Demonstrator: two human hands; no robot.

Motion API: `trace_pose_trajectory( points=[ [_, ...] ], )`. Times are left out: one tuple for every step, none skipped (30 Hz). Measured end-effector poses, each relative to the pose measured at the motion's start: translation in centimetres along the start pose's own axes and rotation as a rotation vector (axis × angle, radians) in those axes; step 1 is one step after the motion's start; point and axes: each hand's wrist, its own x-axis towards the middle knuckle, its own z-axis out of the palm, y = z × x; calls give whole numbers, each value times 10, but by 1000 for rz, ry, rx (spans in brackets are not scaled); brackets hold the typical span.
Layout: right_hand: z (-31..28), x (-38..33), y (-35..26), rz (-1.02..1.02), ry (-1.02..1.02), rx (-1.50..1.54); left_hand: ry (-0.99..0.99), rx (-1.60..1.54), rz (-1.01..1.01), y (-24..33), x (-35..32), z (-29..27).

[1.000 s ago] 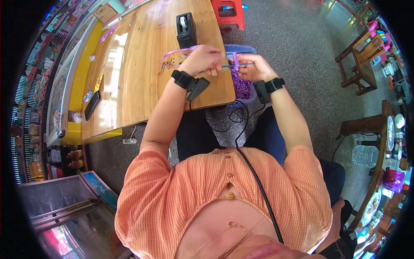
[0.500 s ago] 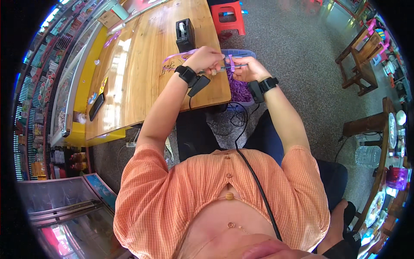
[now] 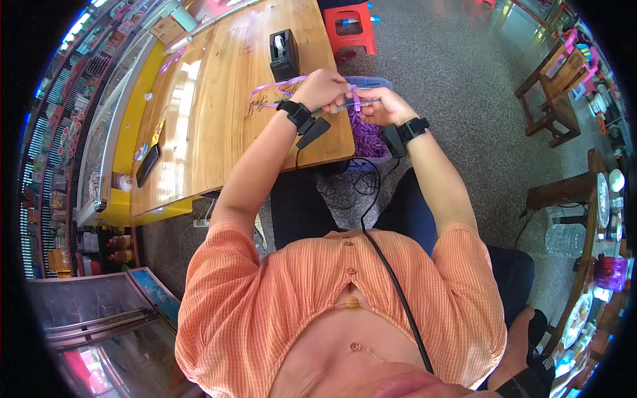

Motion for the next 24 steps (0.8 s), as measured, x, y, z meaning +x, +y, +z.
trace_pose_trajectory(
  points=[
    [-1, 0, 0, 0, 2, 0, -2, -1, 0, 1, -1, 2],
    [-3, -1, -1, 5, -17, 3, 15, 20, 7, 1, -1, 3],
    [-4, -1, -1, 10, -35, 6, 31, 41, 13, 2, -1, 4],
    [0, -3, -1, 12, -34, 7, 30, 40, 11, 1, -2, 4],
    [5, -5, -2, 1, 15, -9, 45, 46, 11, 0, -3, 3],
    [8, -6, -2, -10, 65, -26, 60, 51, 10, 0, -4, 2],
    [4, -7, -2, -12, 70, -26, 56, 51, 14, 2, -5, 4],
    [0, -7, -1, -32, 47, -25, 60, 92, 28, 3, -6, 6],
    [-4, -7, -1, -52, 24, -24, 63, 133, 43, 5, -6, 8],
    [-3, -7, -1, -50, 23, -24, 64, 132, 41, 5, -7, 8],
    [-1, -7, 0, -65, 46, -23, 84, 159, 57, 5, -6, 10],
    [1, -7, 1, -80, 69, -22, 103, 185, 73, 5, -7, 11],
    [7, -10, 1, -78, 71, -21, 102, 184, 72, 5, -7, 12],
    [13, -14, 0, -90, 103, 15, 121, 194, 65, 6, -7, 13],
    [18, -18, -2, -101, 135, 51, 139, 205, 58, 6, -7, 14],
    [21, -21, -5, -99, 135, 53, 138, 205, 55, 6, -8, 14],
    [24, -23, -8, -88, 160, 37, 144, 197, 57, 5, -7, 14],
    [26, -24, -8, -76, 185, 22, 151, 189, 58, 4, -7, 13],
    [24, -22, -7, -78, 188, 21, 149, 188, 61, 3, -5, 13],
    [21, -17, -4, -145, 220, -56, 165, 228, 78, 2, -3, 13],
    [18, -13, 0, -211, 252, -133, 181, 268, 96, 1, -2, 14],
    [15, -9, 2, -211, 254, -135, 180, 265, 97, -1, 0, 13],
    [12, -4, 4, -236, 308, -222, 174, 262, 104, -3, 1, 12],
    [8, -1, 6, -261, 361, -308, 168, 258, 112, -5, 2, 12]
  ],
)
